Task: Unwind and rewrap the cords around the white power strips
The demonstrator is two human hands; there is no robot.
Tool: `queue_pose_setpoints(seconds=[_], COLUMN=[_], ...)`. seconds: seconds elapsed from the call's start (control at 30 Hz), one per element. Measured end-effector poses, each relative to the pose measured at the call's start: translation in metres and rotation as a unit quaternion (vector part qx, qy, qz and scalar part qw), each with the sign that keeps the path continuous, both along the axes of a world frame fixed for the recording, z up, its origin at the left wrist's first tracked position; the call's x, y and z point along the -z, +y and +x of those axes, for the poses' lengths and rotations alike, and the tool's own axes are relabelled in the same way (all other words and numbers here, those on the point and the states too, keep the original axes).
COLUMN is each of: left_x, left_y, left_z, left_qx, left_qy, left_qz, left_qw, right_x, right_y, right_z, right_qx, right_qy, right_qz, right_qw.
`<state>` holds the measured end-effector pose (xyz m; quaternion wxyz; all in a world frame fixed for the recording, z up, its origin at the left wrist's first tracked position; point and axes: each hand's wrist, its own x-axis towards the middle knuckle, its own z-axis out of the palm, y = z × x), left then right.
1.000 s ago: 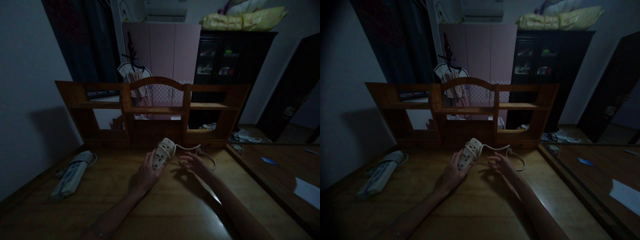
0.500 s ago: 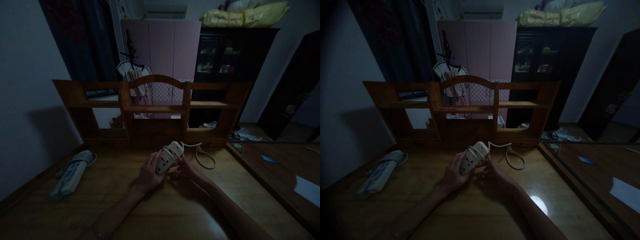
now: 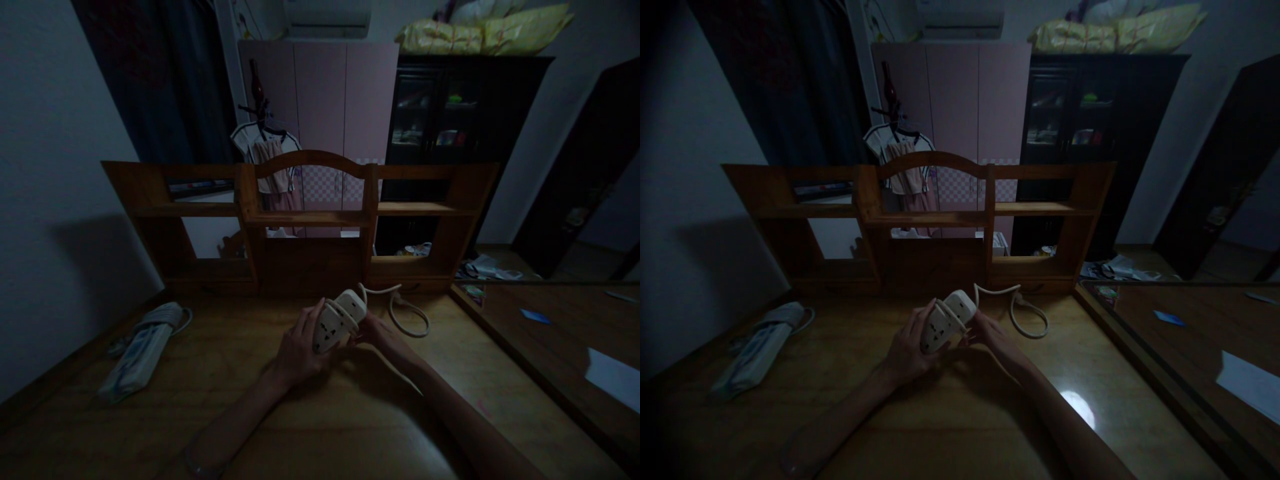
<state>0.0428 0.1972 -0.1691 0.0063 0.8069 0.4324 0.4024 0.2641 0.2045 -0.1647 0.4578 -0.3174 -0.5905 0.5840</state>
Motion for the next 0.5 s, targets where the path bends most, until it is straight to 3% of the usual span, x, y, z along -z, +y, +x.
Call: queue_pose_setpoints(seconds=[0.13, 0.3, 0.5], left_x=[0.002, 0.006, 0.008], left_y=[-0.001, -0.002, -0.002], left_z=[-0.002, -0.003, -0.002], left_qx=[0.022, 0.101, 0.121], left_qy=[0.039, 0.129, 0.191], left_qz=[0.002, 0.048, 0.077], left_qw=[0.999, 0.985, 0.971], right_x=[0.0, 0.006, -0.007], right_y=[-0.003, -0.001, 0.0], right_z=[0.002, 0.005, 0.002], right_qx=[0.038, 0.073, 0.11], right_qy=[0.007, 0.041, 0.046], right_qz=[0.014, 0.005, -0.024], right_qw=[0.999, 0.996, 0.993])
